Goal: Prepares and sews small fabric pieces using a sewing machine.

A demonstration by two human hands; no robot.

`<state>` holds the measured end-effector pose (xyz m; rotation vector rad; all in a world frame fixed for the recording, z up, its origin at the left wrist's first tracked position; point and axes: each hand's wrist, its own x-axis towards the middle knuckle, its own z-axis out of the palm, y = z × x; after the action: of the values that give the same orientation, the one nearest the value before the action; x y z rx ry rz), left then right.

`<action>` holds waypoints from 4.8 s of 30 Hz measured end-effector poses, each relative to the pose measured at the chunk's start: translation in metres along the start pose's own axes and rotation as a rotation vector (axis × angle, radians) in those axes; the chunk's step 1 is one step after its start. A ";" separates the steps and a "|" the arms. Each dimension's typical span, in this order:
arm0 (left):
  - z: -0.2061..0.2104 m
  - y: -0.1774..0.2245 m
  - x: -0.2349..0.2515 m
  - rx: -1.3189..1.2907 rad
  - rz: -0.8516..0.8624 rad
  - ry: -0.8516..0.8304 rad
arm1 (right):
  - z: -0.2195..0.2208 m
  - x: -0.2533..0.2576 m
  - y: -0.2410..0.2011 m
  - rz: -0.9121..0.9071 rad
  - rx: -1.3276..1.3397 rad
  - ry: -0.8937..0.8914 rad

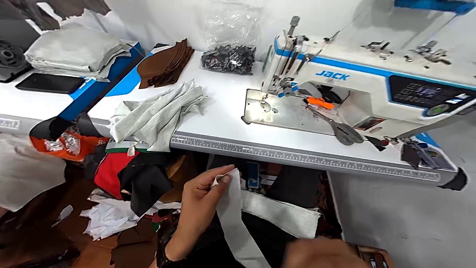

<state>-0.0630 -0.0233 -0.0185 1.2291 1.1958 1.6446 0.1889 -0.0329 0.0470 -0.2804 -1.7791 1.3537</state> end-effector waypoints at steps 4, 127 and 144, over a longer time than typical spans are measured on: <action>0.039 0.022 0.001 -0.190 0.017 -0.036 | 0.037 0.044 0.040 -0.131 -0.241 0.203; 0.037 -0.009 0.110 0.425 0.279 -0.146 | -0.095 0.131 0.089 0.236 -0.519 0.230; 0.074 -0.097 0.283 1.167 0.316 -0.462 | -0.212 0.210 0.231 0.412 -1.169 0.121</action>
<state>-0.0620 0.2847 -0.0276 2.4238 1.7450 0.6431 0.1469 0.3315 -0.0417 -1.3667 -2.2915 0.3503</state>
